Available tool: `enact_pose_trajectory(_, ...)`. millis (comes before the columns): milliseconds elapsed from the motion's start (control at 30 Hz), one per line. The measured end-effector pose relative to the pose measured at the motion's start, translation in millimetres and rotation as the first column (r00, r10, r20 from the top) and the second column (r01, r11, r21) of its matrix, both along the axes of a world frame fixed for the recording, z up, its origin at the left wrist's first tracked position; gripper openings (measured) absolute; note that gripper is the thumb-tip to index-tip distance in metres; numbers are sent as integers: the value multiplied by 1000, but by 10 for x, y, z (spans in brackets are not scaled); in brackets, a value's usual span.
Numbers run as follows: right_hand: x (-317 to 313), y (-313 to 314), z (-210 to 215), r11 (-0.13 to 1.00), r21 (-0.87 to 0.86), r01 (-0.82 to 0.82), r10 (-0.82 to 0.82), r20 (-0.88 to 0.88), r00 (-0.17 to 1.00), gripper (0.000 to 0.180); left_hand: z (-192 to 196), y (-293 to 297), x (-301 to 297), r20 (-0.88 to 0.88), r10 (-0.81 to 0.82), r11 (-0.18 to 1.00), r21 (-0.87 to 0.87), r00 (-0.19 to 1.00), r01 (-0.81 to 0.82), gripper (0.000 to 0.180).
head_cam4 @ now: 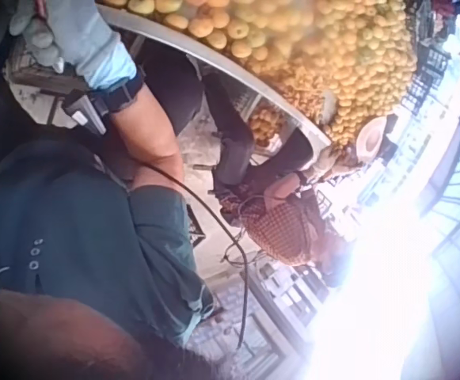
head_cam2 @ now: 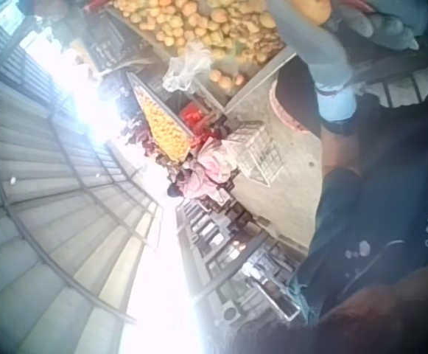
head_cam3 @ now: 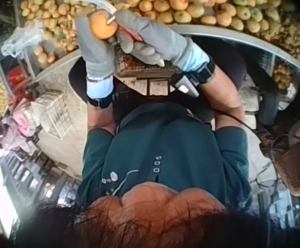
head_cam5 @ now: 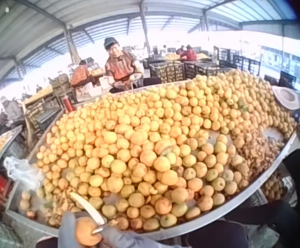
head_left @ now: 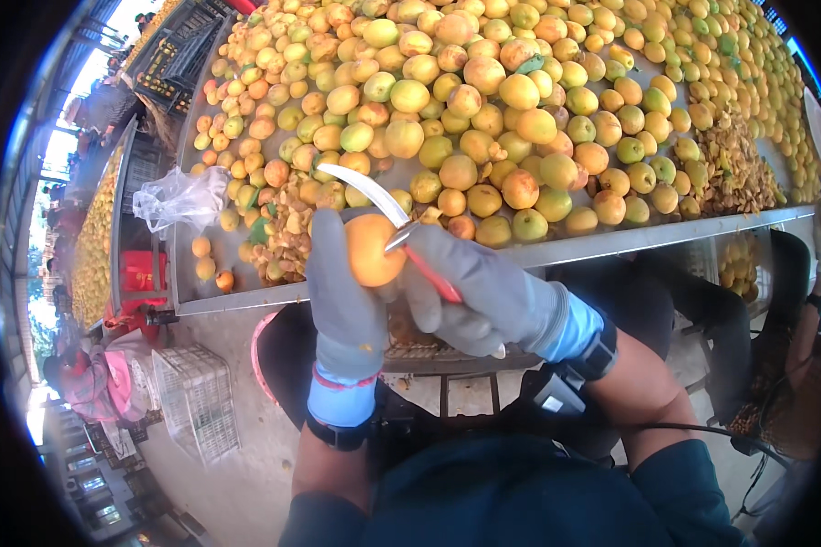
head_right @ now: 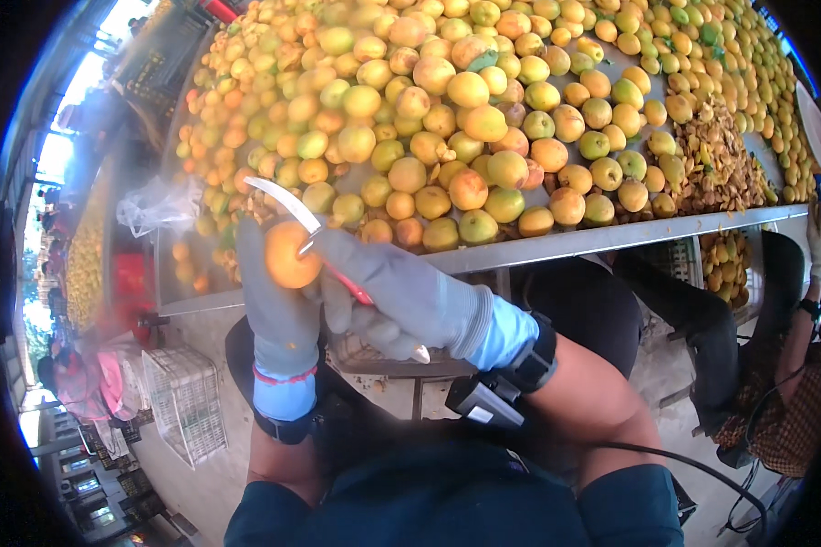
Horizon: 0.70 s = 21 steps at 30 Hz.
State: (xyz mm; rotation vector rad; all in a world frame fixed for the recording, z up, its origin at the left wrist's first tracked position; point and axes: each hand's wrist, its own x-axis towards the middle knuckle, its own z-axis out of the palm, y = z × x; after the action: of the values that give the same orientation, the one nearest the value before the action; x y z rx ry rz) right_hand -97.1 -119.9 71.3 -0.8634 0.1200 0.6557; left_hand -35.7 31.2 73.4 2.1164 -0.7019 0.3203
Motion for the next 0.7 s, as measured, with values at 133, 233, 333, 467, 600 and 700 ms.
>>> enact_pose_trajectory(133,-50,108,-73,987,141,-81,35,301,953,66,-30,-147,-24,-505,-423,664,-738,752,-123,58)
enact_pose_trajectory(233,-59,-94,3,963,265,56,-133,281,951,62,-27,35,194,-351,-922,266,-882,164,-388,70)
enact_pose_trajectory(333,-137,-198,20,969,-89,230,-176,399,900,48,184,-48,143,-623,-748,431,-720,232,-544,72)
enact_pose_trajectory(467,-255,-22,76,926,-252,282,-174,376,910,40,10,23,36,-484,-390,739,-672,783,-48,63)
enact_pose_trajectory(600,-275,-88,154,920,-314,236,-121,347,930,37,16,65,-67,22,-132,974,-184,991,134,72)
enact_pose_trajectory(700,-280,-141,148,936,-289,201,-79,383,920,37,83,75,-77,-387,-440,804,-572,810,163,51)
